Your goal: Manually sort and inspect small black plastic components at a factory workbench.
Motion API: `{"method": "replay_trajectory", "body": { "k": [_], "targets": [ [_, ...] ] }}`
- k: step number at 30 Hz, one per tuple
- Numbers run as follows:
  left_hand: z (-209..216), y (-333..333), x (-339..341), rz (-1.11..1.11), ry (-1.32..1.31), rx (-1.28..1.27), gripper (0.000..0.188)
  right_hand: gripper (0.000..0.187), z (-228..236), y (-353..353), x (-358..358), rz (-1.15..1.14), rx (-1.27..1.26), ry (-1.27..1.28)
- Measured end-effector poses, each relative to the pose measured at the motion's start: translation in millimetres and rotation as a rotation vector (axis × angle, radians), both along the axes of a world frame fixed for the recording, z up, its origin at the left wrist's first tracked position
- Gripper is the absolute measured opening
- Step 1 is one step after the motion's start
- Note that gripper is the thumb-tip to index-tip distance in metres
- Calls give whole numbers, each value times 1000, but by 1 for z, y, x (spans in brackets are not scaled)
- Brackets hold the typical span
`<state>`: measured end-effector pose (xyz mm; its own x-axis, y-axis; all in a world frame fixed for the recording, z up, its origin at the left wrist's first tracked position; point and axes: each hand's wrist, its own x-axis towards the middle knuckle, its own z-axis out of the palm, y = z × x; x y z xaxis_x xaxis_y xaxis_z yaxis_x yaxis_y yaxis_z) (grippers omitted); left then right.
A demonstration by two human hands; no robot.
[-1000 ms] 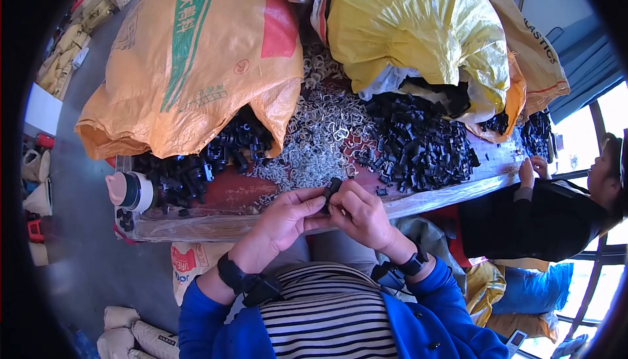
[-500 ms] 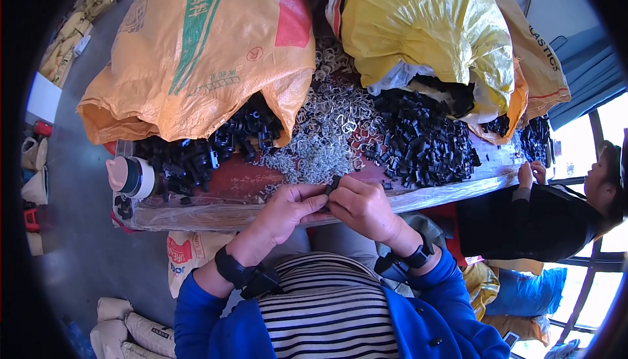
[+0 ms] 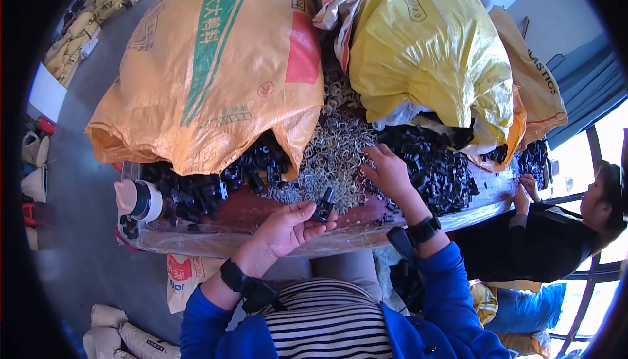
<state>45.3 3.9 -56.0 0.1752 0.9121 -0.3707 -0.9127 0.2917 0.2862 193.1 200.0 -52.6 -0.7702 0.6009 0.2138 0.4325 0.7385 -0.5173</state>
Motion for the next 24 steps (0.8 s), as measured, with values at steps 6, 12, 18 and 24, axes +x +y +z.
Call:
{"method": "replay_trajectory", "body": {
  "k": [6, 12, 18, 24],
  "targets": [
    [-5, 3, -5, 52, -8, -48, 22, 19, -36, 20, -8, 11, 229, -181],
    [0, 2, 1, 94, 290, -28, 22, 16, -20, 13, 6, 7, -20, 169],
    [5, 1, 11, 69, 269, -3, 29, 11, 14, -42, 29, -9, -778, 292],
    [10, -1, 19, -15, 264, 84, 36, 11, 4, -75, 42, 177, -770, 309]
  ]
}}
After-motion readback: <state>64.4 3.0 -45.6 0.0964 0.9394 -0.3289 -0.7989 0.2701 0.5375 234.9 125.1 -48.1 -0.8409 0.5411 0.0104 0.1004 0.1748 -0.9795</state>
